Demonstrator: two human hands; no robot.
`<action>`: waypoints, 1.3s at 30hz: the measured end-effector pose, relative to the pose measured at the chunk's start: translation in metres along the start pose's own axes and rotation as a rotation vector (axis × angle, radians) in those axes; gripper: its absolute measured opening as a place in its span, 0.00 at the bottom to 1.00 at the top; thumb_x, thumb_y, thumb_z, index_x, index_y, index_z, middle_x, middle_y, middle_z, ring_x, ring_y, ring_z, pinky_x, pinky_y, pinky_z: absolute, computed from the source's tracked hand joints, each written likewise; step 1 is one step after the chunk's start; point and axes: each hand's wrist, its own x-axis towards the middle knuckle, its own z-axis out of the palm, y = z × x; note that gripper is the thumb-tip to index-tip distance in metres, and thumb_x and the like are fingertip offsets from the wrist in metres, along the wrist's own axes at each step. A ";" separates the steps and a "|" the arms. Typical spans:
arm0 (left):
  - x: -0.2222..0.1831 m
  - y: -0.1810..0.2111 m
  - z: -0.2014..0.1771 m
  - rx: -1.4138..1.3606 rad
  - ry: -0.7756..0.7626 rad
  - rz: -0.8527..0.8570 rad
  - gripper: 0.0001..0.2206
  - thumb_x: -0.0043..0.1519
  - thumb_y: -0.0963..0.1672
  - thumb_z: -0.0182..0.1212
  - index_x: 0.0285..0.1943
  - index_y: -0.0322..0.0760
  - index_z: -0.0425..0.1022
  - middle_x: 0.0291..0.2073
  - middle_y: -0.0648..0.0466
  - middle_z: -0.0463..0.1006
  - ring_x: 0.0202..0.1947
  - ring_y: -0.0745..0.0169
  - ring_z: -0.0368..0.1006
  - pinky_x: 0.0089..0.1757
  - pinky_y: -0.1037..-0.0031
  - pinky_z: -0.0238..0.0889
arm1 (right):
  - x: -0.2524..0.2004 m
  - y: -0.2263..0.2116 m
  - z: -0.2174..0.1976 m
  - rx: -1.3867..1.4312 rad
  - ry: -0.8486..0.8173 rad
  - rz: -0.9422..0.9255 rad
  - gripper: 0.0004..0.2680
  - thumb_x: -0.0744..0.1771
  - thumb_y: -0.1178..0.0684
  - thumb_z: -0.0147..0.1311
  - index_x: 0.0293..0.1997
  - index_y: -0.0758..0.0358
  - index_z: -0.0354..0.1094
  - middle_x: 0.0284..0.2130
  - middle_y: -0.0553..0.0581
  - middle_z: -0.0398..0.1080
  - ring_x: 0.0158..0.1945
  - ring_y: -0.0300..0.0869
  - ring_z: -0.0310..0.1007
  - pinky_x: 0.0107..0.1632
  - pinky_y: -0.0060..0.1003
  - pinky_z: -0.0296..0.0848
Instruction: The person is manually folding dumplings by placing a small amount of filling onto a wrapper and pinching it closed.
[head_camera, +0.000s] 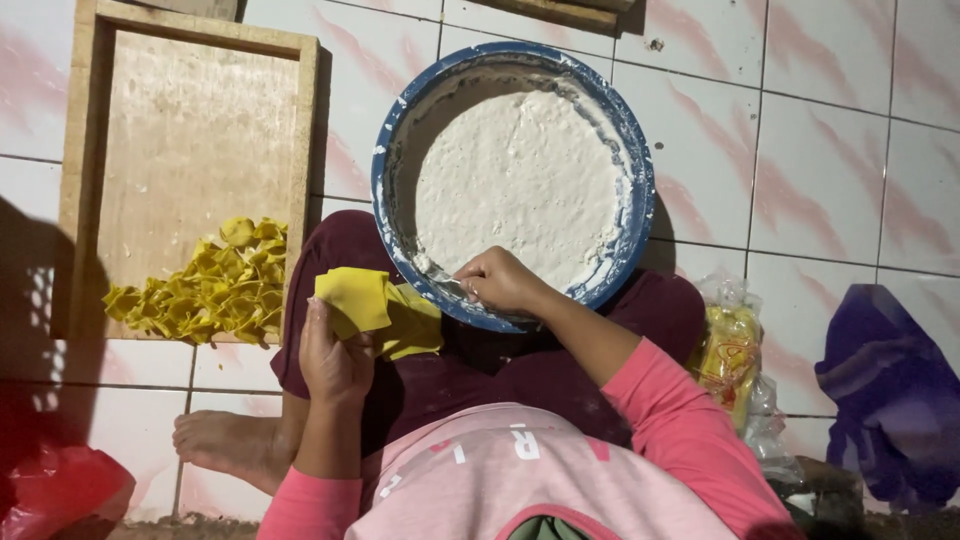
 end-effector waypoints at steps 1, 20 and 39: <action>-0.002 0.001 0.002 -0.002 0.001 0.001 0.15 0.72 0.49 0.46 0.60 0.41 0.73 0.52 0.42 0.80 0.50 0.40 0.78 0.53 0.41 0.71 | 0.004 0.000 0.003 -0.002 -0.001 0.000 0.07 0.65 0.59 0.56 0.44 0.64 0.80 0.19 0.57 0.77 0.24 0.42 0.76 0.31 0.36 0.75; -0.001 0.006 0.007 -0.011 0.042 0.006 0.14 0.72 0.50 0.48 0.55 0.39 0.75 0.47 0.42 0.82 0.43 0.41 0.81 0.45 0.43 0.76 | 0.074 -0.034 0.023 0.565 0.268 -0.019 0.10 0.67 0.64 0.51 0.52 0.74 0.73 0.16 0.61 0.70 0.12 0.33 0.62 0.12 0.25 0.59; -0.014 0.006 0.115 0.050 -0.055 -0.113 0.14 0.68 0.45 0.56 0.63 0.43 0.71 0.49 0.46 0.82 0.48 0.47 0.80 0.51 0.46 0.73 | 0.049 0.005 -0.031 0.398 0.525 -0.219 0.05 0.67 0.63 0.54 0.45 0.72 0.72 0.20 0.61 0.73 0.12 0.34 0.64 0.14 0.25 0.64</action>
